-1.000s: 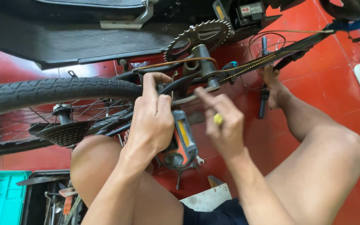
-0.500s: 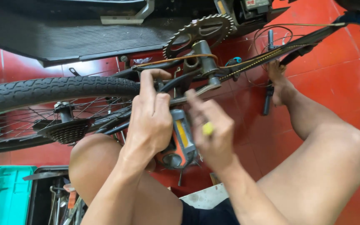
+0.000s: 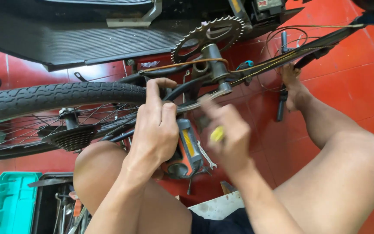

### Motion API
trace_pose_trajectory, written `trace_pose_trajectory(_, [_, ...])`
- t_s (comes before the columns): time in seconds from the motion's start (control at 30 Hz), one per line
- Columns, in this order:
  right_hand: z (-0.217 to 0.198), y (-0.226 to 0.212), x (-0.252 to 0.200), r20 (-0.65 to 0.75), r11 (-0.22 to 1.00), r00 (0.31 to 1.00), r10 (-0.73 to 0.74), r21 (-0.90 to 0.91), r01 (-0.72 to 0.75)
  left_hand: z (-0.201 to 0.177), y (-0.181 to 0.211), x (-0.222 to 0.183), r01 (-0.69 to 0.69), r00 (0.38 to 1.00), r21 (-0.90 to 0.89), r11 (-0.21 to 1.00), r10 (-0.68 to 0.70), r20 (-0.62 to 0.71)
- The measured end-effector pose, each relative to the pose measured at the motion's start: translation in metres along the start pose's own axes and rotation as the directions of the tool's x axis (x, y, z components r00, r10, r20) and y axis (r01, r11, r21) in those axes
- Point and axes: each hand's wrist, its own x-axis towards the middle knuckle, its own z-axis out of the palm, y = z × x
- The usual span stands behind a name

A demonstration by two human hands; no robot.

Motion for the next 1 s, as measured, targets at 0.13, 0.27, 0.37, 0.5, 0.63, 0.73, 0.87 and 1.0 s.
trace_pose_trajectory(0.13, [-0.041,0.041,0.0,-0.024,0.951,0.986,0.166,-0.259,-0.167,-0.003,0.009,-0.003,-0.034,0.999,0.009,0.999,0.034,0.008])
trace_pose_trajectory(0.27, [-0.07,0.051,-0.001,-0.186,0.826,0.805,0.563,0.103,-0.554,-0.004,0.011,-0.001,-0.043,0.999,0.125,0.991,0.041,0.012])
trace_pose_trajectory(0.37, [-0.082,0.02,0.018,-0.134,0.863,0.858,0.495,0.193,-0.468,0.002,0.013,-0.004,-0.255,0.96,0.169,0.952,0.269,-0.07])
trace_pose_trajectory(0.5, [-0.071,-0.035,0.049,0.058,0.854,0.926,0.373,0.37,-0.367,-0.008,0.026,-0.008,-0.461,0.884,0.058,0.886,0.464,-0.054])
trace_pose_trajectory(0.63, [-0.053,-0.068,0.076,0.24,0.889,0.961,0.139,0.398,-0.228,-0.016,0.019,-0.01,-0.414,0.909,-0.142,0.899,0.415,-0.027])
trace_pose_trajectory(0.73, [-0.055,-0.069,0.086,0.239,0.915,0.971,-0.005,0.394,-0.093,-0.017,0.008,-0.012,-0.366,0.93,-0.344,0.865,0.354,-0.098])
trace_pose_trajectory(0.87, [-0.076,-0.037,0.074,0.033,0.855,0.97,0.241,0.465,-0.229,-0.011,0.0,-0.013,-0.347,0.926,-0.371,0.861,0.254,-0.278])
trace_pose_trajectory(1.0, [-0.074,-0.016,0.055,-0.063,0.871,0.895,0.441,0.273,-0.409,-0.007,0.003,-0.011,-0.303,0.929,-0.33,0.894,0.201,-0.309])
